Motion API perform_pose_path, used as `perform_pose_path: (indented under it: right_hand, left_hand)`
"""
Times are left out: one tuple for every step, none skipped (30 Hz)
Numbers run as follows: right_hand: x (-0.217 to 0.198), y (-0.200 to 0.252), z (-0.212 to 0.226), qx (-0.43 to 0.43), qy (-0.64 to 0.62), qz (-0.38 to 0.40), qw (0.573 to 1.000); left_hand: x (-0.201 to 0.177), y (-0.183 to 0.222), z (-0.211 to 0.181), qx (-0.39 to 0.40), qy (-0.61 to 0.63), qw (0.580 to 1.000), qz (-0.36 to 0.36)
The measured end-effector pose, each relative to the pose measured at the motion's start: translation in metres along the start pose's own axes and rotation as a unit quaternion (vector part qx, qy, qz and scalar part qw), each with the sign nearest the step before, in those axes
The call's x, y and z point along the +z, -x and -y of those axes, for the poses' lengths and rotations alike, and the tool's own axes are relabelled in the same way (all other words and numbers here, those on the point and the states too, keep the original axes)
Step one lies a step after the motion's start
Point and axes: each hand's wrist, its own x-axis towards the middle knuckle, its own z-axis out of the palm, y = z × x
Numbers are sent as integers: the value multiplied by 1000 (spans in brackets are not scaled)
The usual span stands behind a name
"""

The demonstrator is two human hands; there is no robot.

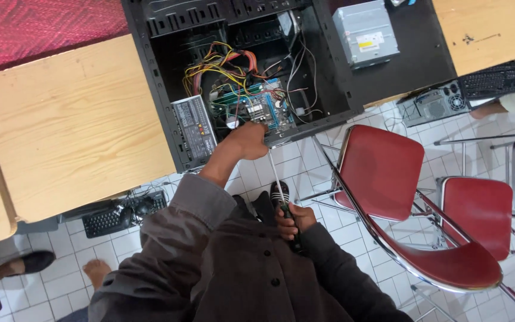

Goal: Securing a drive into a computer chassis using a screwdriver and screws

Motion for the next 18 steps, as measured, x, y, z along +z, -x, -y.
perform_pose_path:
  right_hand:
    - [5, -1, -4, 4, 0, 0, 1000]
    - [9, -2, -8, -54, 94, -110, 988]
    - [14, -3, -12, -110, 186, -217, 952]
    - [17, -1, -14, -109, 186, -218, 952]
    - [19, 0, -16, -136, 329, -318, 879]
    - [21, 1, -17, -161, 461, -405, 773]
    - [28, 6, -15, -161, 461, -405, 773]
    - [35, 12, -14, -143, 600, -458, 640]
    - [42, 18, -12, -121, 715, -492, 482]
    - [42, 19, -11, -121, 714, -494, 482]
    - [42, 21, -9, -62, 713, -523, 463]
    - [43, 18, -7, -5, 711, -546, 443]
    - [47, 16, -6, -6, 711, -546, 444]
    - [51, 18, -7, -15, 697, -551, 458]
    - [55, 20, -7, -24, 684, -556, 472]
    - [54, 20, -6, -25, 683, -557, 472]
    - [54, 20, -6, -66, 705, -519, 478]
    - [53, 21, -7, -105, 726, -480, 482]
  left_hand:
    - [3, -5, 6, -3, 2, 1000, -1]
    - [7, -11, 11, -7, -8, 1000, 0]
    - [11, -17, 16, -10, -17, 1000, 2]
    - [12, -18, 17, -10, -15, 1000, 2]
    - [13, -19, 19, -8, -9, 1000, -2]
    - [14, -20, 20, -5, -4, 1000, -7]
    - [15, -21, 20, -5, -4, 1000, -7]
    - [15, -21, 20, -8, -6, 1000, -3]
    - [15, -22, 19, -11, -7, 1000, 2]
    - [17, -23, 19, -9, -8, 1000, 3]
    - [18, -24, 19, -10, 5, 1000, 16]
    - [16, -23, 21, -14, 16, 999, 26]
    - [13, -23, 23, -14, 15, 999, 25]
    - [14, -24, 24, -18, 1, 999, 34]
    - [15, -25, 26, -21, -13, 999, 44]
    - [18, -31, 31, -20, -13, 999, 44]
    - [21, -38, 36, -17, -14, 999, 49]
    - [25, -42, 42, -15, -13, 998, 55]
